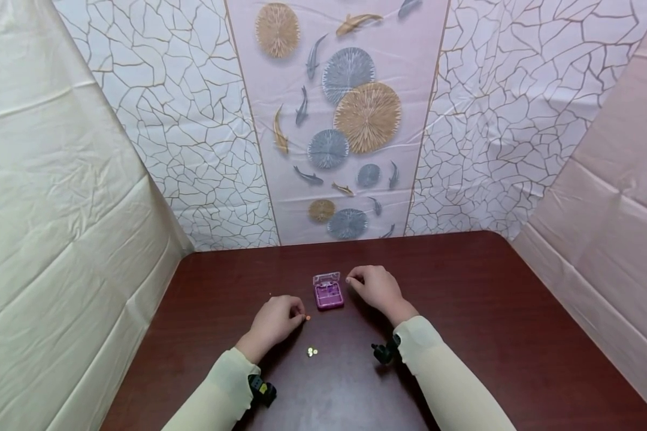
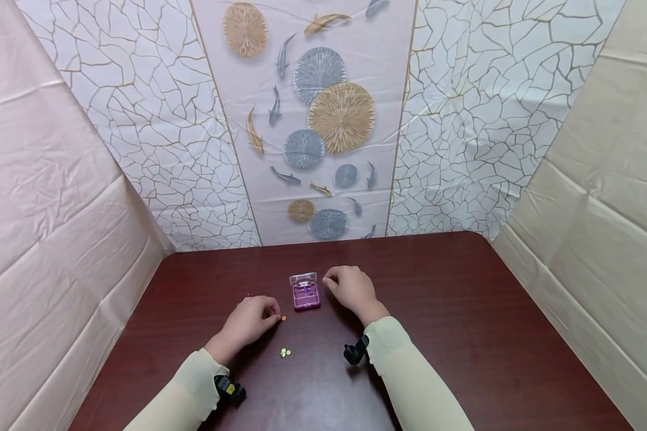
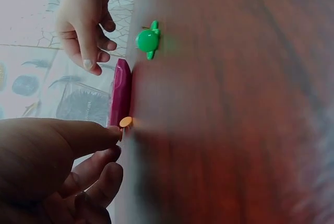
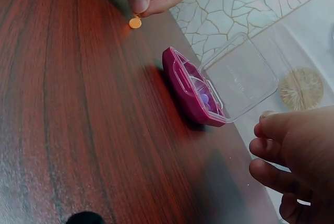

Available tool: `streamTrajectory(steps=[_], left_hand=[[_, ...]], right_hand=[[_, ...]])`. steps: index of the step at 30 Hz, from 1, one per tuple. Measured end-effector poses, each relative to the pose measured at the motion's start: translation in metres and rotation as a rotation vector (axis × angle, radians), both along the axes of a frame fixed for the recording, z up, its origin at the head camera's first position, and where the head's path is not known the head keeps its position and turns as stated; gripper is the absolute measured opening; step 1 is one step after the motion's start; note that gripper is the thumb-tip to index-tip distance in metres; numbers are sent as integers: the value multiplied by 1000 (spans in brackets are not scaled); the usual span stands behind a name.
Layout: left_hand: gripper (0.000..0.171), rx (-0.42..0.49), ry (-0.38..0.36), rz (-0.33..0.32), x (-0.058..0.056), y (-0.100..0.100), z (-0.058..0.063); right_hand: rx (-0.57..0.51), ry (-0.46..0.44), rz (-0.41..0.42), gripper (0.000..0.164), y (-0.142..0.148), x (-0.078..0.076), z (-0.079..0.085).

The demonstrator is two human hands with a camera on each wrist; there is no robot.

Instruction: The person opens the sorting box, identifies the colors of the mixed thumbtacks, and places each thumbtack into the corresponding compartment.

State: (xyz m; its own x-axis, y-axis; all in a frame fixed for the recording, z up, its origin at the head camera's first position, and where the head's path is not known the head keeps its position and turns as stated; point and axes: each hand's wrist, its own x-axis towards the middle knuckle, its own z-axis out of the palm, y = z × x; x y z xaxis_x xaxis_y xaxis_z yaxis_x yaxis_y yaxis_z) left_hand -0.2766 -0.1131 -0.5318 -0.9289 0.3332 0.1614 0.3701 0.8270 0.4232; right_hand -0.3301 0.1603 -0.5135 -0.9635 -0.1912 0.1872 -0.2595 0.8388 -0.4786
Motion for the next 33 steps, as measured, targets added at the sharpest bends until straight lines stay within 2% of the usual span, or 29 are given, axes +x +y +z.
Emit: streamTrajectory(steps=[10,14,25,33], left_hand=[[10,-73,12,15,-5,6,13],[9,-74,26,22,-10,10,16],[7,-40,120,45,-20,25,14],[5,-90,172,77,-26,31,9]], right_hand=[[4,-9,2,12,2,3,-1],[11,-19,4,11,4,5,-3],[22,-18,1,10,10,8,-10],[16,-29,0,11,13,12,-9]])
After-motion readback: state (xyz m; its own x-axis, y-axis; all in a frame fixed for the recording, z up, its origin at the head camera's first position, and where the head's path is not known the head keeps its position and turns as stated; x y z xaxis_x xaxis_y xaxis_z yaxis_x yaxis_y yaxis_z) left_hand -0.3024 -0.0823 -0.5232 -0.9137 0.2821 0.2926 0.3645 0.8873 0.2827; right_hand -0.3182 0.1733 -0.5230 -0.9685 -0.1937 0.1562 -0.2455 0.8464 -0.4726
